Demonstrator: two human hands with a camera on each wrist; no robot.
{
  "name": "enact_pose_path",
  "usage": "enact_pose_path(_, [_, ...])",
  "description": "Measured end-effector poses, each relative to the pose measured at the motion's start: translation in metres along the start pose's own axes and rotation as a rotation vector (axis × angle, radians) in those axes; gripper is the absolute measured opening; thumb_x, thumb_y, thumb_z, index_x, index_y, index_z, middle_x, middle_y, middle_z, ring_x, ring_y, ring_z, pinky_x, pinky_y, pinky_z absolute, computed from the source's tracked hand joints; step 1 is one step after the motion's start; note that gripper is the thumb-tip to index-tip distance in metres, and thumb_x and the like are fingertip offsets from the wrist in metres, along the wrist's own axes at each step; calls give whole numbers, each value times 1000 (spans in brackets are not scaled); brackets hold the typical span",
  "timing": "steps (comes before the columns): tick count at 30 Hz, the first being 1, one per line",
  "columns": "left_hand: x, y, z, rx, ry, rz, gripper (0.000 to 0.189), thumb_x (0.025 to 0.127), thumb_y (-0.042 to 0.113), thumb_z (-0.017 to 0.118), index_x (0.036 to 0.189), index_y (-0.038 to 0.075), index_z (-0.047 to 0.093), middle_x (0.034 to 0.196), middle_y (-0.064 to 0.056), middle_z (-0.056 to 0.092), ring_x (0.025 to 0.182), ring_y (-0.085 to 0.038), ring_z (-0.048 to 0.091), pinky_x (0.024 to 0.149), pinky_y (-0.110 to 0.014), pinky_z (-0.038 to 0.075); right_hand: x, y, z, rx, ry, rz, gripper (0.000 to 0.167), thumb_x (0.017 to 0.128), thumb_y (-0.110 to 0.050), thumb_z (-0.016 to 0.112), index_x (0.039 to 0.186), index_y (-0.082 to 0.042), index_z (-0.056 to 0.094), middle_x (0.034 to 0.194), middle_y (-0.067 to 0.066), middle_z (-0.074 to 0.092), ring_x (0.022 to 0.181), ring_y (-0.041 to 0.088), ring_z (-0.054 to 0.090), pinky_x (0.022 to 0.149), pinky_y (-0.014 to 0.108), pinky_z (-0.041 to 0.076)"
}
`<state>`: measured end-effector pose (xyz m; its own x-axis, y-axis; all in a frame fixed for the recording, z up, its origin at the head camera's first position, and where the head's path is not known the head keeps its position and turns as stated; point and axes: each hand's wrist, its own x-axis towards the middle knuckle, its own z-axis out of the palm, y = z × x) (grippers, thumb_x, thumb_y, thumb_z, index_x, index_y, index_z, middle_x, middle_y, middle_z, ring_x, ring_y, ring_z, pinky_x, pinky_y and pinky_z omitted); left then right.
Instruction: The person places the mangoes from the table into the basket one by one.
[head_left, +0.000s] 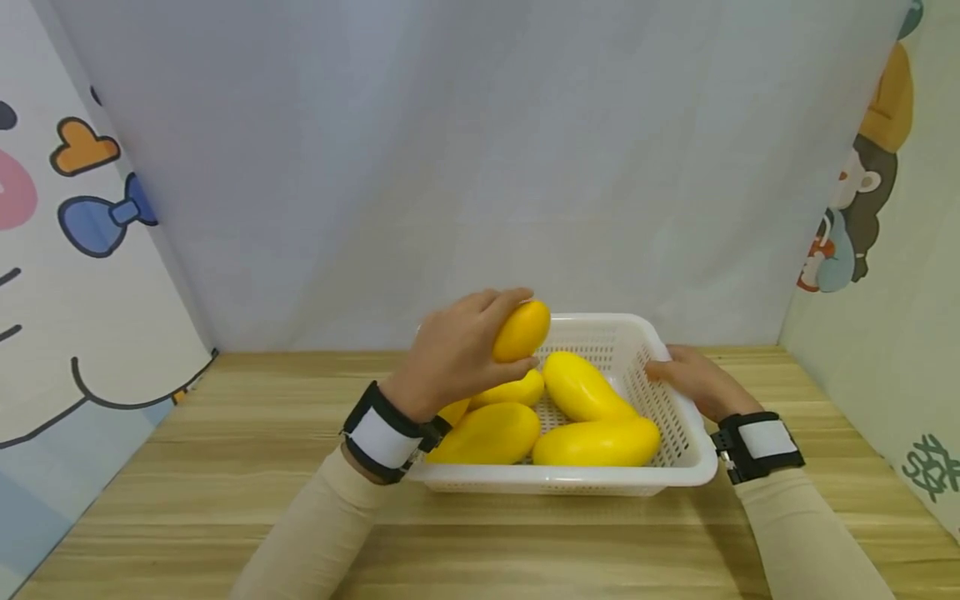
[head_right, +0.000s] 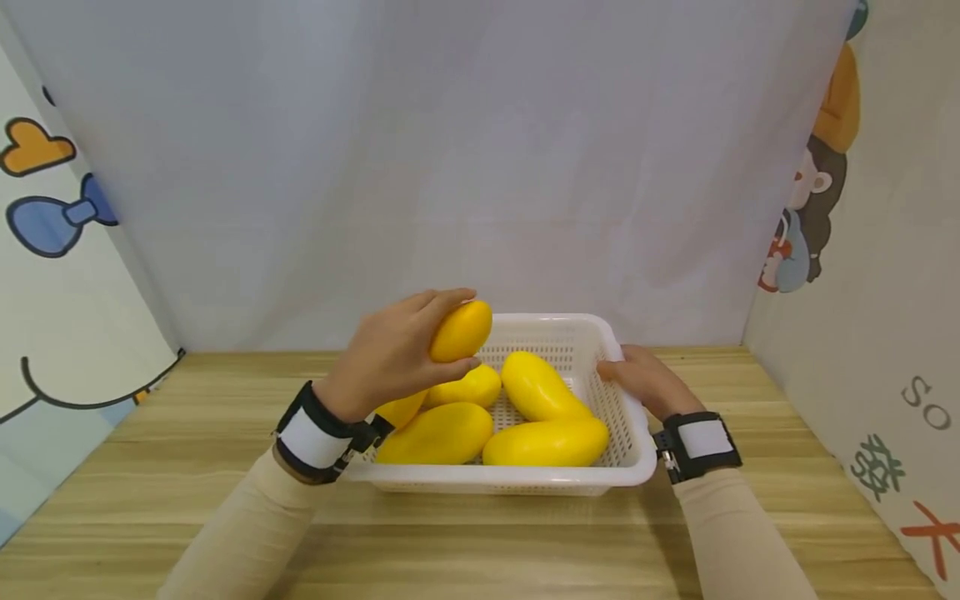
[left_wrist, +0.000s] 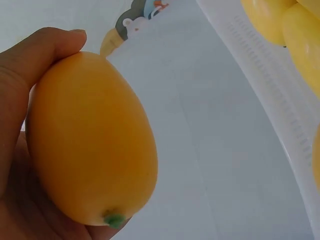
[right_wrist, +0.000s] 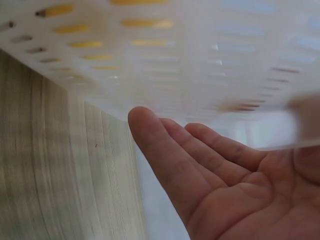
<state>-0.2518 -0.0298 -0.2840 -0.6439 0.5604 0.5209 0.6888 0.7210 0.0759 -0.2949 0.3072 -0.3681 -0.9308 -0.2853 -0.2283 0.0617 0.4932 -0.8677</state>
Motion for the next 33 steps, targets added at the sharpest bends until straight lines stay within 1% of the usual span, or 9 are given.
enact_pose_path(5, [8, 5, 3, 15, -64, 8, 64, 85, 48, 77, 135, 14, 54, 114, -4, 66, 84, -15, 59, 65, -29, 55, -1, 2, -1, 22, -8, -10, 50, 101, -15, 45, 140, 14, 38, 113, 29, 65, 89, 32, 72, 73, 47, 61])
enact_pose_path(9, [14, 7, 7, 14, -123, 21, 65, 85, 48, 77, 136, 15, 55, 120, -3, 65, 87, -15, 60, 69, -29, 55, -1, 4, -2, 34, -11, -21, 49, 101, -15, 45, 139, 16, 38, 113, 30, 65, 89, 32, 72, 74, 47, 61])
enact_pose_path(11, [17, 8, 11, 12, -156, 34, 65, 86, 49, 77, 137, 15, 55, 124, -3, 64, 90, -15, 61, 73, -29, 55, -1, 4, -2, 40, -11, -25, 49, 101, -16, 45, 139, 16, 38, 114, 30, 65, 89, 33, 72, 74, 47, 61])
enact_pose_path(16, [23, 11, 21, -23, -250, 50, 63, 87, 47, 77, 137, 15, 56, 124, -2, 61, 91, -14, 59, 79, -29, 54, 0, 7, -2, 49, -6, -34, 48, 103, -16, 44, 139, 15, 39, 112, 29, 66, 89, 32, 73, 73, 46, 61])
enact_pose_path(20, [28, 15, 30, -56, -324, 43, 63, 87, 44, 79, 138, 14, 55, 125, -2, 58, 91, -14, 58, 80, -29, 55, -1, 9, -2, 56, 1, -34, 47, 103, -16, 44, 138, 15, 40, 111, 28, 67, 88, 32, 73, 73, 46, 62])
enact_pose_path(23, [32, 17, 37, -41, -374, 34, 66, 87, 44, 79, 140, 14, 54, 123, -2, 57, 89, -13, 58, 80, -28, 54, -3, 9, -1, 60, 7, -45, 48, 102, -15, 44, 138, 16, 41, 111, 28, 67, 89, 33, 73, 73, 46, 61])
enact_pose_path(25, [34, 17, 41, -25, -397, 34, 66, 87, 44, 79, 141, 14, 54, 121, -2, 57, 88, -13, 57, 79, -27, 54, -3, 9, -1, 57, 11, -54, 48, 102, -15, 45, 139, 16, 41, 111, 28, 66, 89, 32, 73, 74, 46, 61])
enact_pose_path(28, [37, 17, 45, -7, -428, 42, 66, 87, 43, 79, 141, 14, 55, 120, -3, 59, 89, -14, 58, 80, -28, 54, -2, 8, -1, 52, 9, -62, 48, 103, -15, 45, 139, 16, 41, 112, 28, 66, 91, 32, 72, 75, 45, 61])
enact_pose_path(33, [41, 17, 52, -5, -473, 64, 63, 86, 42, 80, 138, 15, 57, 118, -1, 62, 92, -14, 58, 82, -29, 53, 0, 5, -2, 38, -5, -73, 47, 104, -16, 44, 138, 16, 41, 112, 27, 66, 91, 33, 72, 75, 45, 61])
